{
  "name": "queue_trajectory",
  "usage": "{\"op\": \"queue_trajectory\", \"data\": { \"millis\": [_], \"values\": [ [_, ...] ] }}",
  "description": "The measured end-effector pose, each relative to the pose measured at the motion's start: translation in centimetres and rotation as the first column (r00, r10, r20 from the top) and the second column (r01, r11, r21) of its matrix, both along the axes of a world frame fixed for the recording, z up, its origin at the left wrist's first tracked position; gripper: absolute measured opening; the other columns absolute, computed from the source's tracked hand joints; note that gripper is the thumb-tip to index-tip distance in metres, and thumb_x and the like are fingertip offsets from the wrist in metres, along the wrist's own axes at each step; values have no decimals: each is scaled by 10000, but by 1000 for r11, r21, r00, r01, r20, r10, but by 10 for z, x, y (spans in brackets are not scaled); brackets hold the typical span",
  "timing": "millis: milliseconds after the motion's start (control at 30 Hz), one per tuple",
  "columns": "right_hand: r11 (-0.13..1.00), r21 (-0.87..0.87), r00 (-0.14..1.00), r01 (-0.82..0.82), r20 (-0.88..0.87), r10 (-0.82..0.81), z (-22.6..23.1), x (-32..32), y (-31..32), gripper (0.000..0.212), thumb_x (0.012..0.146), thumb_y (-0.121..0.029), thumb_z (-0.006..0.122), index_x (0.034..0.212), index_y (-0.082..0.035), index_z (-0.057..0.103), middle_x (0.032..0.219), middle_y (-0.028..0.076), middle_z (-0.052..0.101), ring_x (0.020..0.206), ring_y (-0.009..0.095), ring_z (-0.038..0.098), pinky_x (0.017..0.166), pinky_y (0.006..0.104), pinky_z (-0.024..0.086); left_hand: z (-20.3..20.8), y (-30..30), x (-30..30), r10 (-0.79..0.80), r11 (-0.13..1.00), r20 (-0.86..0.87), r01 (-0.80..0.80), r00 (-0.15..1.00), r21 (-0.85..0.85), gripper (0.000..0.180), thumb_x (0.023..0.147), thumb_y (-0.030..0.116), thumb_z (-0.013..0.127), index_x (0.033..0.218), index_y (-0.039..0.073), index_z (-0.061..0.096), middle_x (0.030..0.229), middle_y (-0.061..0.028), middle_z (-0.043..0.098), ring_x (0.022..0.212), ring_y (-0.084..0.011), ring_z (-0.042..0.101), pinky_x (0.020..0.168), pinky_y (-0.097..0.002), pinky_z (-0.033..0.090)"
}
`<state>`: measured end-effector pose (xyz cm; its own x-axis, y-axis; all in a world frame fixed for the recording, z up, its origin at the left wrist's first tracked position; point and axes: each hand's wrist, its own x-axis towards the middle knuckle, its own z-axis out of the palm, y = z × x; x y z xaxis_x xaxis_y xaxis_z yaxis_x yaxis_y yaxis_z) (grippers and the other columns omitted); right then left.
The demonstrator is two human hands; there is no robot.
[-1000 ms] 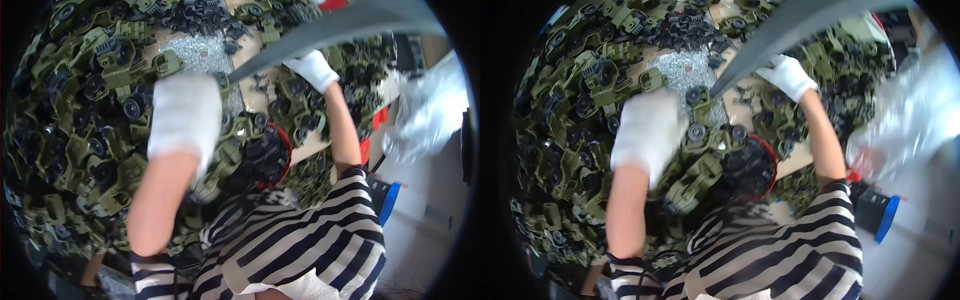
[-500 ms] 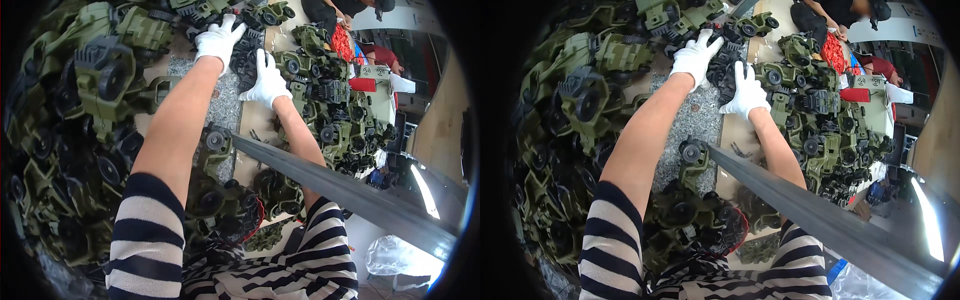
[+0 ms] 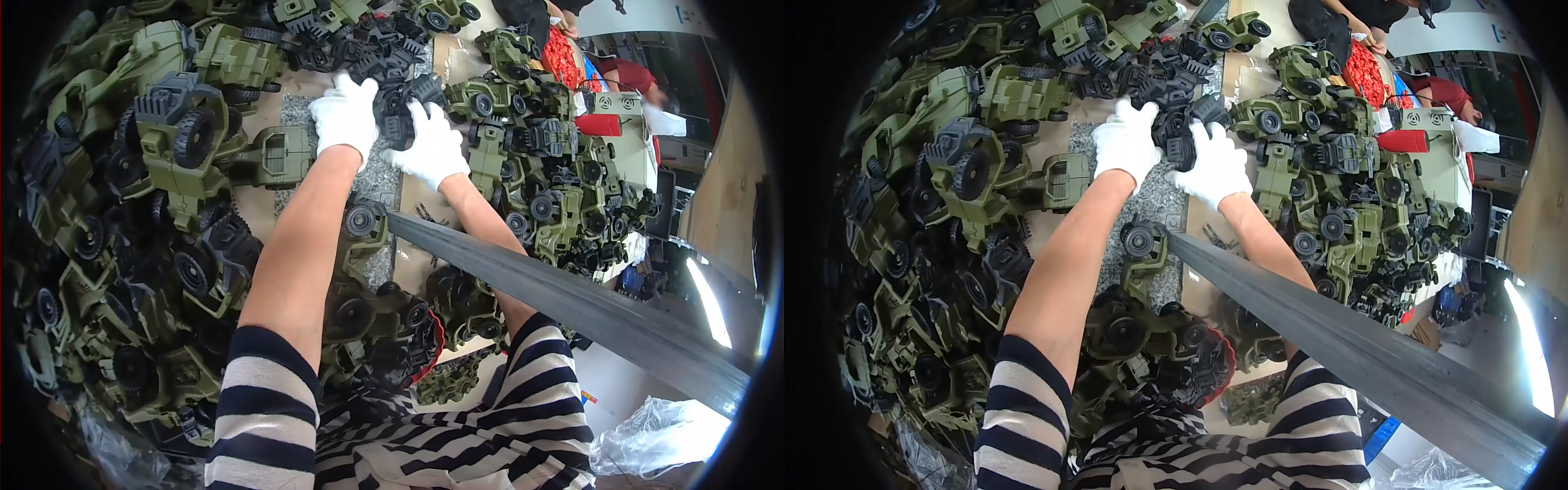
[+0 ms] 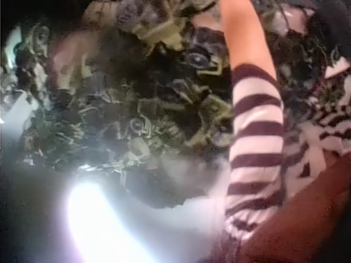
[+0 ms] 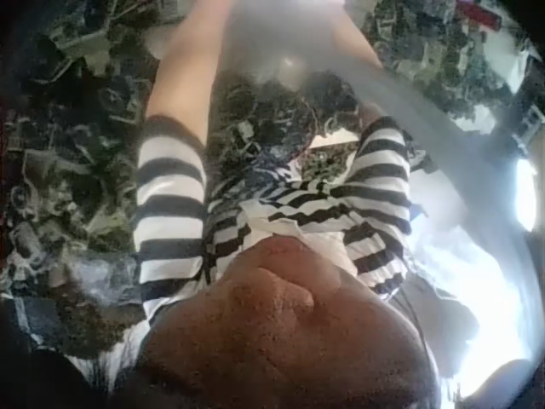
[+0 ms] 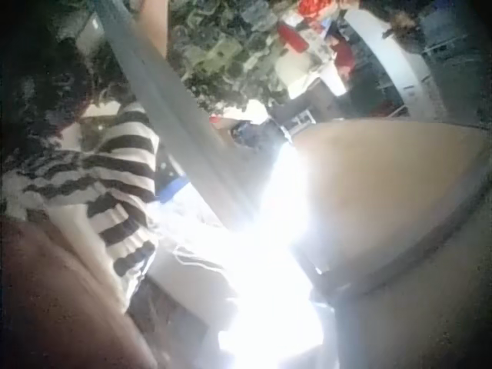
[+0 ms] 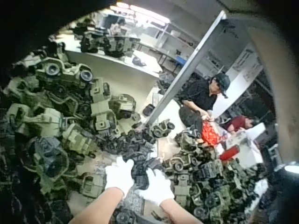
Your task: The person assembles green plastic toy tanks by hand, picking up individual components from a large pile on a table and snapping them together. The person places the completed tank bodies into a red bowl and continues to sort through the pile to find and attach smaller black parts, such as turrets and wheels, to the main bodies.
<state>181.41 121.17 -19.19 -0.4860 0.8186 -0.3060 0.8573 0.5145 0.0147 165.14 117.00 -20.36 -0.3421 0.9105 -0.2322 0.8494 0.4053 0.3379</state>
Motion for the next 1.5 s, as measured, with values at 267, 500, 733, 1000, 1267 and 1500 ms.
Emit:
{"op": "queue_trajectory", "data": {
  "millis": [267,500,733,1000,1267,1500],
  "values": [
    [995,17,922,102,-378,-88,-21,-6,-3,814,640,-350,764,1393,-196,495,1444,210,441,1200,408,562,1010,455,480,-21,-12,3,5,979,136,-32,991,200,385,798,234,739,1176,188,680,1247,-203,543,1068,-365,636,915,-444,533],
    [999,31,847,35,-531,-13,18,5,-11,779,619,-370,775,1329,-141,548,1306,184,540,1153,387,593,993,439,496,26,-36,-10,-35,968,323,-47,946,245,459,725,285,781,1167,174,723,1280,-214,564,1122,-388,635,994,-418,521],
    [914,350,640,-208,-658,397,38,77,0,511,785,-251,738,1236,-61,591,1088,110,685,972,264,661,860,392,535,150,-97,-2,-126,953,599,-71,791,294,293,738,103,779,1012,20,719,819,-48,705,677,-133,642,637,-287,525],
    [882,-462,268,94,-841,-469,166,176,-220,511,833,-213,750,1292,-60,583,1139,80,644,1005,167,630,868,315,502,202,-233,50,-94,960,887,-196,451,201,169,760,143,778,882,36,732,864,-50,720,776,-141,668,729,-313,534],
    [344,-906,39,247,-345,-938,105,197,-391,672,847,-167,766,1422,-90,428,1184,54,620,883,121,602,694,262,508,101,-382,146,-497,868,579,358,646,345,176,747,205,780,875,98,721,1335,-142,566,996,-297,681,882,-362,542],
    [475,-835,150,277,-450,-880,82,207,-426,971,784,-256,842,1529,-3,273,1317,144,605,1097,214,648,882,319,537,105,-378,131,-682,686,544,684,488,246,441,764,233,782,1178,107,700,1589,-117,331,1422,-398,357,1132,-462,381]
  ]
}}
